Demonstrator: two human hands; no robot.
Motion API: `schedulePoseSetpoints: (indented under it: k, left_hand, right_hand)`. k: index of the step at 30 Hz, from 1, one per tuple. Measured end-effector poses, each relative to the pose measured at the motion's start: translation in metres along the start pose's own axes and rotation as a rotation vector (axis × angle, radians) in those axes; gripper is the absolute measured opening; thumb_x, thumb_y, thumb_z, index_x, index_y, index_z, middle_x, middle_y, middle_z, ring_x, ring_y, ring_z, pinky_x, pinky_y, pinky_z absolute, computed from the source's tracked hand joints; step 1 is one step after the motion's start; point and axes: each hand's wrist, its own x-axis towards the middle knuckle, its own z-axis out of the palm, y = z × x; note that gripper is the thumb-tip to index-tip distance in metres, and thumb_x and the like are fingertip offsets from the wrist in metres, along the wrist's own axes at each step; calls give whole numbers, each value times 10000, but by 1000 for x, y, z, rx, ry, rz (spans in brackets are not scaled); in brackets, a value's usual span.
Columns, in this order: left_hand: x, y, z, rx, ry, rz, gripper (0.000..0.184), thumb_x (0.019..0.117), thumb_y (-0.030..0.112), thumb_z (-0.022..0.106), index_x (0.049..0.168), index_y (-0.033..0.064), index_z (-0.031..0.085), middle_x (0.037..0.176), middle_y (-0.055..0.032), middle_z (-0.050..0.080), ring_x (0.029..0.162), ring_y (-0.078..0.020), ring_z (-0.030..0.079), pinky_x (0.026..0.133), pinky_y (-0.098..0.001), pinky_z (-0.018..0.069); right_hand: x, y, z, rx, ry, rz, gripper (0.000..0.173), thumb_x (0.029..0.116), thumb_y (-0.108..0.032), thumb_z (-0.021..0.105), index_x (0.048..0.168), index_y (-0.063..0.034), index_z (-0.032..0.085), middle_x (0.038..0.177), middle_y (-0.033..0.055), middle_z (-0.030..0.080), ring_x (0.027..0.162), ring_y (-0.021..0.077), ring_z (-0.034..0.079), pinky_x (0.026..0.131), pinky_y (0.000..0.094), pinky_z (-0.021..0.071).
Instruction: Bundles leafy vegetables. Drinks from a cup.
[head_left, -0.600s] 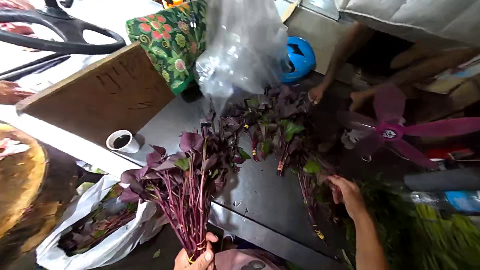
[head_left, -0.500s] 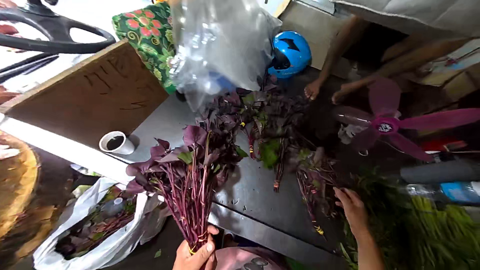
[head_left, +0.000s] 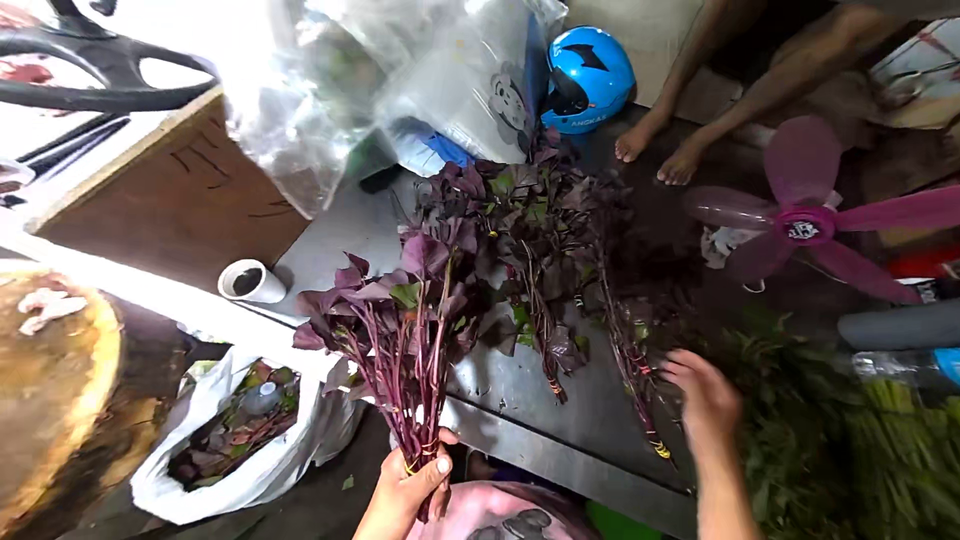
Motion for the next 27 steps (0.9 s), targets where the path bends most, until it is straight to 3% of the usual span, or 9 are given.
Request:
schedulePoseSetpoints:
  k: [4,7,9,12,14,18,21,24,27]
  left_hand:
    - [-5,-7,-3,7,35,-5,303,888,243,778,1151,110,711,604,4,624,445,-75,561,443,-245,515]
    - [-15,-14,1,-8,94,-8,287,893,204,754,1157,103,706,595,-1,619,444,-82,562,445,-250,514]
    - [-24,-18,1,1,135,-3,275,898,176,738,1157,92,703,613,3,631,456,-79,564,456,-251,514]
    - [-36,-28,-2,-12,172,4,259,903,168,725,1149,88,706,618,5,637,466,-80,567,469,-258,515]
    - [-42,-32,-3,-33,194,1,247,903,150,707,1141,84,707,612,6,636,463,-80,567,465,-258,511]
    - [-38,-28,3,-42,196,0,251,903,142,686,1141,64,695,611,13,620,456,-74,546,448,-249,491]
    - [-34,-17,8,-32,166,23,268,899,178,706,1144,69,695,611,14,619,456,-78,550,451,-254,498]
    - [-32,2,18,-33,142,44,261,897,188,703,1135,82,701,611,22,618,455,-72,550,451,-248,499]
    - [-30,26,30,-34,94,74,245,905,204,701,1124,95,708,607,27,623,451,-67,554,444,-239,500]
  right_hand:
    - [29,-48,175,211,-579,-245,306,1030,-85,491,1213,57,692,1233,150,708,1169,203,674,1051,375,540]
    - [71,-36,262,-193,-582,-445,336,984,-34,476,1205,-16,730,1337,171,657,1294,285,591,1131,433,450]
    - [97,-37,278,-478,-543,-304,372,961,-111,546,1301,-35,677,1405,221,581,1334,388,522,1133,544,415]
    - [116,-37,268,-706,-511,-55,658,949,-432,649,1436,-3,539,1431,294,527,1343,483,480,1107,678,353]
    - [120,-30,257,-819,-560,12,771,932,-571,637,1400,37,559,1417,305,545,1339,484,495,1118,700,320]
    - [129,-43,245,-935,-612,77,461,950,-429,610,1110,-12,720,1239,216,678,1212,390,618,1032,651,422]
    - [137,-68,211,-644,-528,66,397,970,-367,617,1018,14,717,1046,232,697,1024,393,668,891,635,507]
    - [150,-107,143,-323,-446,28,322,986,-264,629,1055,35,730,1062,210,705,1021,326,658,922,570,505]
    - [162,-147,66,-44,-405,0,334,1063,-224,485,1119,26,699,1041,113,727,926,169,679,843,361,552]
